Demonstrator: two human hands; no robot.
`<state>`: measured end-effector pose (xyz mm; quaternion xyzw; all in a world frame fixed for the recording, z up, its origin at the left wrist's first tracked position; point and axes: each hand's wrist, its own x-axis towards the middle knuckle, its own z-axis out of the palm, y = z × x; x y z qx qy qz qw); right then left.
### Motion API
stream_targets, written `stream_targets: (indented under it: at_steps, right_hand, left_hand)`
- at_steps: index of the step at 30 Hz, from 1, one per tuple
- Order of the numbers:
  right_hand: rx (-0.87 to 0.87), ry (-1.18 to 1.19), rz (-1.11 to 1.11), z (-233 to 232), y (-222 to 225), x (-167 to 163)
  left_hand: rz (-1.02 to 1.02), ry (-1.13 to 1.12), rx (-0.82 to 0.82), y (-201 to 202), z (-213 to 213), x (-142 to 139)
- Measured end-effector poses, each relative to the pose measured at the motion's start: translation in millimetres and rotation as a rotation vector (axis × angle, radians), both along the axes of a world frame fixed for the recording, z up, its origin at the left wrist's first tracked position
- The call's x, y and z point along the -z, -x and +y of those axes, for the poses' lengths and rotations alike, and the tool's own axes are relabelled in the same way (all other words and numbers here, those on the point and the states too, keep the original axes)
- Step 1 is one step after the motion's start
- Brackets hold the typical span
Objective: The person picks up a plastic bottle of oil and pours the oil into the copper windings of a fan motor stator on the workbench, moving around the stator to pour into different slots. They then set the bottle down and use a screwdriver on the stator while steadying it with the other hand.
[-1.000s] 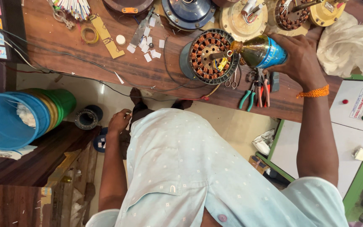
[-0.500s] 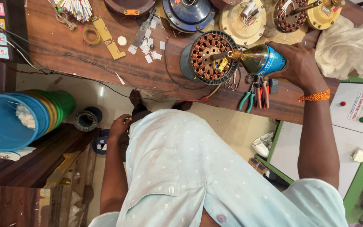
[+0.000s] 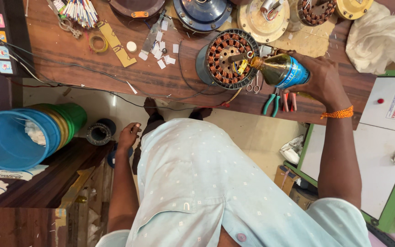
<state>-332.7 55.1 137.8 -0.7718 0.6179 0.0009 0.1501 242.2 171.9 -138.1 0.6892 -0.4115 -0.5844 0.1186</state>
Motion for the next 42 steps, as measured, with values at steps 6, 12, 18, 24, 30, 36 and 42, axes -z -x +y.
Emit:
stream_targets:
  at_steps: [6, 12, 18, 24, 30, 36, 42]
  right_hand:
    - [0.040, 0.004, -0.010, 18.1, -6.3, 0.5]
    - [0.084, 0.007, -0.082, 34.7, -17.8, 5.0]
    - [0.181, -0.054, -0.253, 53.7, -32.7, 20.1]
    - [0.590, 0.043, -0.903, 109.4, -21.0, 51.6]
    - [0.831, 0.528, -1.350, 200.7, 52.1, 94.2]
    - [1.070, 0.899, -0.810, 227.9, 172.3, 144.4]
    - [1.277, 1.123, -0.574, 189.8, 195.7, 183.1]
  left_hand:
    - [0.044, -0.010, -0.040, -3.1, -6.7, 1.4]
    - [0.055, 0.042, -0.049, -4.2, -11.7, 3.1]
    - [-0.055, 0.052, 0.128, 10.6, -27.3, -27.7]
    - [0.035, 0.363, 0.356, 64.7, -73.7, -134.8]
    - [0.143, 0.494, 0.293, 135.9, -115.8, -228.8]
    - [0.101, 0.838, 0.361, 203.6, -139.6, -248.7]
    - [0.010, 1.013, 0.407, 258.0, -153.6, -249.7]
